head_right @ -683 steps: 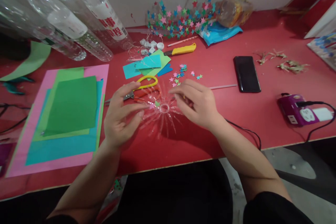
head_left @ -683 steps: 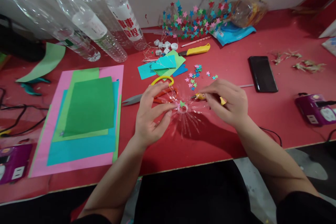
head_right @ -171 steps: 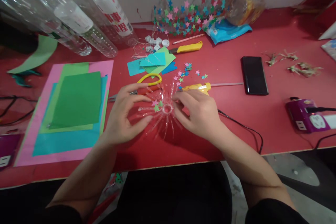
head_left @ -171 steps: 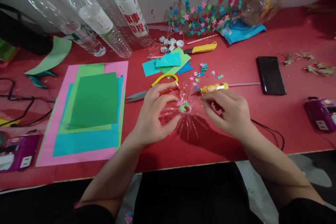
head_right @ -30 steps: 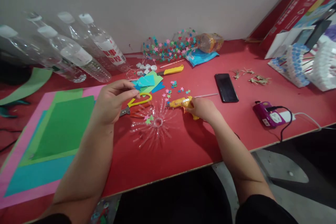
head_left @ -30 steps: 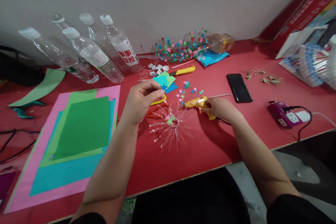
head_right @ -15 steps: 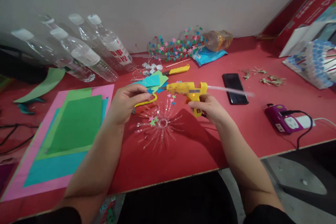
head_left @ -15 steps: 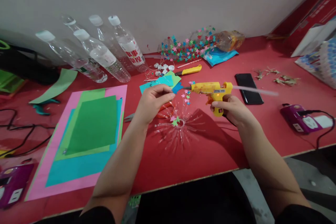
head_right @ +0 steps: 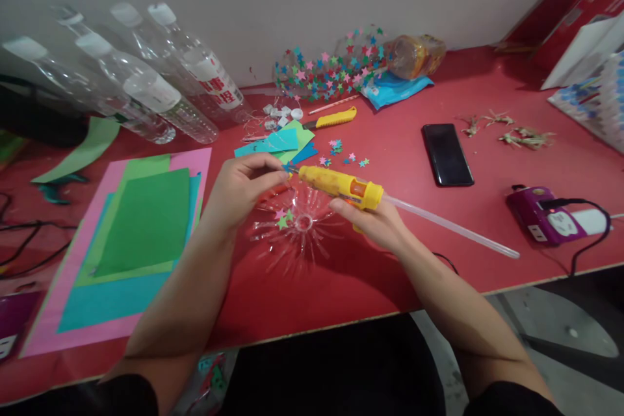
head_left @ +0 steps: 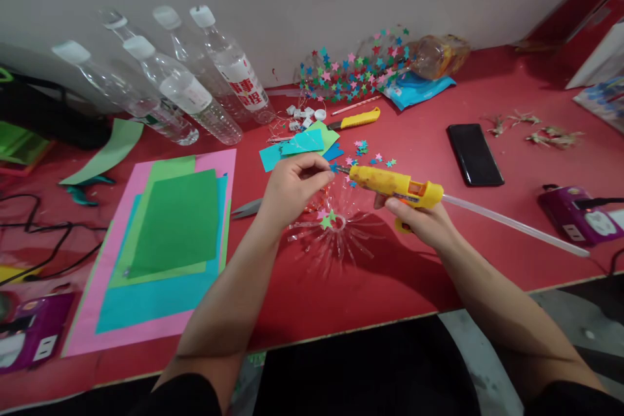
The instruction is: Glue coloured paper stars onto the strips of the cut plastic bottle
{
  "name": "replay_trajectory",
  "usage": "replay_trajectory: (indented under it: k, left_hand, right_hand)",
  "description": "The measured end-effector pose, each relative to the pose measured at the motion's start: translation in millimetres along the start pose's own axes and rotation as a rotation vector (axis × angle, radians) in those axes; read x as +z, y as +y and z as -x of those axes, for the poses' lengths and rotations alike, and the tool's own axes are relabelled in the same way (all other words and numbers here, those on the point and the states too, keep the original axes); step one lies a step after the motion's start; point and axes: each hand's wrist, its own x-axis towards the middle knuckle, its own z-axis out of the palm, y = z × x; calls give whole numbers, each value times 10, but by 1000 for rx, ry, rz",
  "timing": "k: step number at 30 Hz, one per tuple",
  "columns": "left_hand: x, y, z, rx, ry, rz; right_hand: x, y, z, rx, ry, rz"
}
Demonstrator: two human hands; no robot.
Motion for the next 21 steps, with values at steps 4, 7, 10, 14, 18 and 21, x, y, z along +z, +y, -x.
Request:
replay_trajectory:
  k: [4,7,10,14,18,21]
  left_hand:
    - [3,-2,10,15,-10,-21]
    - [4,1,14,19,-8,-31]
    - [7,13,17,16,-2,-18]
    - [12,27,19,20,-3,5]
    - [10,25,19,24,-9,-3]
    - [7,24,16,28,-12,-3]
  right_hand:
    - [22,21,1,-35,39,0]
    - [20,40,-3,-34,38,-7]
    - [22,41,-2,-36,38,6]
    - [29,45,2,-38,77,20]
    - [29,70,4,-45,107,49]
    - [23,85,2,-49,105,83]
